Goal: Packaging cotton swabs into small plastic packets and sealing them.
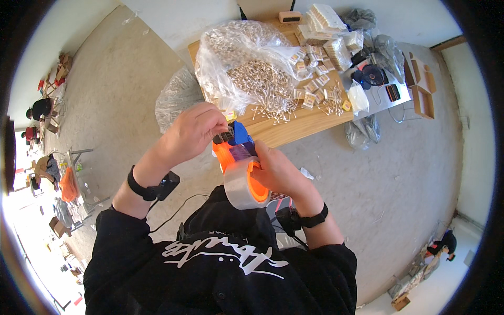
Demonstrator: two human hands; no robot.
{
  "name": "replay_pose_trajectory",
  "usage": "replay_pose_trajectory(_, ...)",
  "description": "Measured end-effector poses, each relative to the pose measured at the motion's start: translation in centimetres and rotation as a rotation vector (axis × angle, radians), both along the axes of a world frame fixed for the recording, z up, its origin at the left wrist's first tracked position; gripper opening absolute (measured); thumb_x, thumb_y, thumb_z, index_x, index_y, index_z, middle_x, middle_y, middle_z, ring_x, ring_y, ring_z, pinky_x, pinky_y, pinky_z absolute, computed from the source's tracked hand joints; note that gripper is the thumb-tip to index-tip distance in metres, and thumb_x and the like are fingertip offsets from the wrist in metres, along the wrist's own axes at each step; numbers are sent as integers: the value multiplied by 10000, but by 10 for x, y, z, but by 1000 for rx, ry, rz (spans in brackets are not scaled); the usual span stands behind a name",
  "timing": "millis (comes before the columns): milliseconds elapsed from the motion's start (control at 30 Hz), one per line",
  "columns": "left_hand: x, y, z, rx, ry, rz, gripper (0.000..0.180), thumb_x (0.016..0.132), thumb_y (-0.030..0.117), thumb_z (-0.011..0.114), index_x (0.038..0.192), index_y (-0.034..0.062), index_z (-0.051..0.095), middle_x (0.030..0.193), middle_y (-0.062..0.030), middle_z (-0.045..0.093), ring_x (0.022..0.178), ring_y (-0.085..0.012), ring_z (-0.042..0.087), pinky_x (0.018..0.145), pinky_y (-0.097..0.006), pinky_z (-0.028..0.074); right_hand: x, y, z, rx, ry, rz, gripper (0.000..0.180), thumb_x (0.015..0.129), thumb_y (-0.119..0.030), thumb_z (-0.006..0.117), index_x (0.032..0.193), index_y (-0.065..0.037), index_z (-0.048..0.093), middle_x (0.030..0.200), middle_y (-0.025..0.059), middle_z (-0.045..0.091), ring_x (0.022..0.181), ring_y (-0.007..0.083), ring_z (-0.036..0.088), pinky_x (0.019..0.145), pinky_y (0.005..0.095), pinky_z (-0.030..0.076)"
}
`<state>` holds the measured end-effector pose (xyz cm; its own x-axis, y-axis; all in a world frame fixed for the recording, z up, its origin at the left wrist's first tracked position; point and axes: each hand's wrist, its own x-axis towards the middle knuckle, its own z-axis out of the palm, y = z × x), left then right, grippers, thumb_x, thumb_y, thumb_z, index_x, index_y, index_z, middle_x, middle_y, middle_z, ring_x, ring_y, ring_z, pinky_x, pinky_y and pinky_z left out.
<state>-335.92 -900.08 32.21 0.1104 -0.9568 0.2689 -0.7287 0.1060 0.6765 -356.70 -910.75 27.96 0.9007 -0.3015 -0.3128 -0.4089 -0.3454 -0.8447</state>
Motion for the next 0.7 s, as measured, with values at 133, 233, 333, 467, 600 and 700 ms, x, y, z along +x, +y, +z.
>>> replay_pose_trajectory(133,6,-6,7,-28,-71,-100,134,788,44,666,831,19,541,768,-119,560,734,-313,576,649,-383,481,1,-3,5,32,-2,-12,258,774,-16,593,1006,28,491,845,273,619,831,470,592,669,463,469)
replay_pose_trajectory(233,7,-2,4,-6,-84,-88,126,797,44,655,842,21,540,776,-122,576,741,-310,586,644,-380,489,-2,-4,4,46,-70,-37,240,777,-6,581,1003,30,505,831,266,619,813,460,599,668,444,473)
replay_pose_trajectory(333,0,3,2,42,-78,-40,121,812,55,644,855,16,537,786,-129,592,747,-310,599,645,-371,501,-5,-6,-1,101,-47,-74,237,781,3,565,1013,32,521,834,261,620,809,445,609,667,424,477)
replay_pose_trajectory(467,0,1,1,60,-93,-49,121,803,36,598,891,20,517,822,-122,634,770,-322,636,655,-386,522,-5,-5,-2,118,-22,-52,237,780,6,560,1013,33,525,844,257,625,808,434,618,660,410,479)
replay_pose_trajectory(600,7,-1,-3,76,-41,-54,106,813,48,591,891,21,525,825,-120,627,775,-319,627,662,-382,517,-3,-4,1,126,-82,-60,235,773,8,561,1004,32,522,833,255,627,802,430,624,655,414,481)
replay_pose_trajectory(700,13,-4,1,47,-69,-125,28,864,9,526,890,13,536,802,-136,593,728,-290,603,646,-345,506,-3,-5,0,141,-56,-51,246,769,10,564,1010,31,521,845,259,623,820,445,613,664,428,480)
